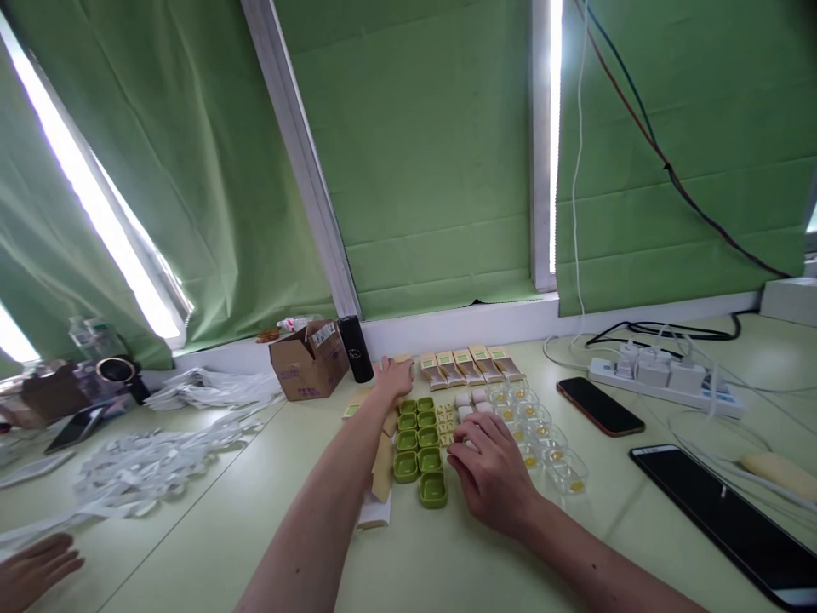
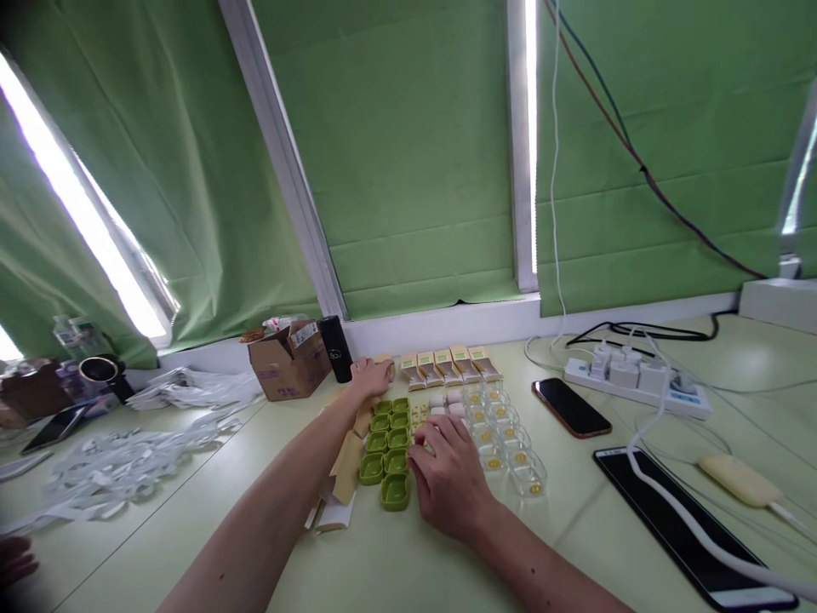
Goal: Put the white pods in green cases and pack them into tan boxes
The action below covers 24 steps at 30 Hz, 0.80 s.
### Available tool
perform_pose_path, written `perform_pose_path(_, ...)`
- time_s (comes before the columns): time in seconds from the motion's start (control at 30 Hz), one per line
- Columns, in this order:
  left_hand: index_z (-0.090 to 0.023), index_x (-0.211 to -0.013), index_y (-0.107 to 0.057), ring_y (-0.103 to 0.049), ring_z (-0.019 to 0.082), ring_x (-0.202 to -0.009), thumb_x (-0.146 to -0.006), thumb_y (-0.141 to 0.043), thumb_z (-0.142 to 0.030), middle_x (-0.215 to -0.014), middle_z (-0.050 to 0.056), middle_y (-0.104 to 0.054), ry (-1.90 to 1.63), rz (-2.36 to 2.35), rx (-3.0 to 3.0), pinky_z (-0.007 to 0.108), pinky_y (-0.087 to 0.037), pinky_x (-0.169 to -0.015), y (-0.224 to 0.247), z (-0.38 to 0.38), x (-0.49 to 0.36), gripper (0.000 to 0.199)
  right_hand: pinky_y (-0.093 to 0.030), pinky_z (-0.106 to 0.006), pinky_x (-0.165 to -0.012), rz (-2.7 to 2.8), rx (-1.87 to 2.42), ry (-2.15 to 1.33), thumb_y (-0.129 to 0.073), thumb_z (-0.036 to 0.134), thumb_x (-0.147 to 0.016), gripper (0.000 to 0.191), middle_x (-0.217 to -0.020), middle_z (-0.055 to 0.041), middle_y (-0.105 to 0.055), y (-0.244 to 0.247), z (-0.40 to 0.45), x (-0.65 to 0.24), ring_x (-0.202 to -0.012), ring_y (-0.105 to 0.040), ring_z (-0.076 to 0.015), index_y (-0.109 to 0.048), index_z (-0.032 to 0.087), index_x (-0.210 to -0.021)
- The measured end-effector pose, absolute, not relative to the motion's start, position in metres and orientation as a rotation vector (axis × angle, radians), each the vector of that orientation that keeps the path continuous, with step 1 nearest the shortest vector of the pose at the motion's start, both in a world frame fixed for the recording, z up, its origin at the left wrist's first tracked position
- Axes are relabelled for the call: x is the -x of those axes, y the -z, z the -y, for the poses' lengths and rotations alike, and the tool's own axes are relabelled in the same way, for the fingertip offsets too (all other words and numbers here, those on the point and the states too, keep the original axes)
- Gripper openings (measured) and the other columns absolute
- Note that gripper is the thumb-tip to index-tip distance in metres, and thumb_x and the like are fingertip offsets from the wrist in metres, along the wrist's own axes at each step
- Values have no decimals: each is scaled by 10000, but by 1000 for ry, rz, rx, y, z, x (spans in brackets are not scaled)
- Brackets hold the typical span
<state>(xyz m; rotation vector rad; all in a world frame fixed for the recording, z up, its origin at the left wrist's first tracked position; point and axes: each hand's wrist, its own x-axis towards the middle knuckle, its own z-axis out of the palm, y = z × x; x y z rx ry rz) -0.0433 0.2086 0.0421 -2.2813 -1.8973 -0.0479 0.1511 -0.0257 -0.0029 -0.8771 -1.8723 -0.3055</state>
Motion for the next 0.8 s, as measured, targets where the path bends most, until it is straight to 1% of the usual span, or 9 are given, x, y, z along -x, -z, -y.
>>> perform_pose_path(0.07,-220,-1386,-599,-602,312,-1267,-1025,-616,-424,-1378,123,-628,50,1861,2324,559,-512,-1057,-41,-198,46,415,-447,-441,-943,1865,880,302,-584,116,-934,176,-961,-85,-677,2,25,-152,-1014,-555,-264,-716,208,-861)
perform_pose_path(0.13,-304,-1412,-588,-529,358,-1333,-1038,-534,-430,-1329,125,-659,39,1832,2374,600,-422,-1093,-41,-186,50,398,-449,-445,-942,1864,882,299,-585,119,-935,179,-956,-84,-678,2,25,-152,-1010,-554,-267,-717,212,-858)
perform_pose_path(0.2,-358,-1423,-570,-488,390,-1346,-1015,-500,-439,-1282,134,-682,27,1824,2414,595,-368,-1088,-42,-176,55,422,-448,-448,-948,1867,884,298,-583,118,-937,181,-952,-83,-678,3,24,-152,-1009,-552,-268,-715,211,-855)
perform_pose_path(0.23,-357,-1431,-556,-480,401,-1342,-995,-506,-458,-1286,142,-679,28,1833,2422,589,-358,-1080,-44,-172,57,450,-446,-450,-952,1868,885,299,-582,116,-937,182,-952,-83,-678,3,24,-152,-1009,-551,-268,-714,209,-854)
perform_pose_path(0.43,-190,-1479,-412,-411,437,-1417,-938,-500,-594,-1454,245,-567,209,1994,2312,563,-339,-1088,-53,-176,52,680,-443,-443,-950,1853,877,299,-583,117,-945,184,-944,-80,-674,4,22,-151,-1004,-552,-260,-715,207,-854)
perform_pose_path(0.53,-137,-1390,-470,-446,457,-1404,-880,-586,-640,-1419,273,-600,287,2105,2275,535,-367,-1079,-48,-188,41,726,-442,-442,-939,1837,880,321,-580,107,-943,187,-933,-77,-667,6,20,-154,-992,-545,-256,-708,204,-846)
perform_pose_path(0.67,-108,-1240,-561,-504,478,-1364,-838,-696,-491,-1290,291,-677,403,2208,2255,532,-386,-1063,-38,-195,32,571,-444,-443,-915,1822,893,351,-577,97,-935,181,-937,-82,-658,7,14,-163,-990,-546,-260,-701,198,-849)
perform_pose_path(0.73,-105,-1225,-568,-496,477,-1378,-846,-692,-395,-1248,286,-695,509,2215,2246,540,-372,-1074,-37,-193,33,493,-447,-442,-905,1810,905,362,-583,101,-933,171,-945,-82,-661,6,12,-168,-991,-550,-263,-702,201,-861)
perform_pose_path(0.8,-107,-1255,-556,-489,477,-1382,-845,-687,-323,-1225,273,-704,630,2201,2257,556,-364,-1079,-41,-189,36,482,-451,-444,-905,1792,913,377,-588,102,-931,161,-953,-84,-666,4,12,-171,-994,-554,-267,-704,199,-873)
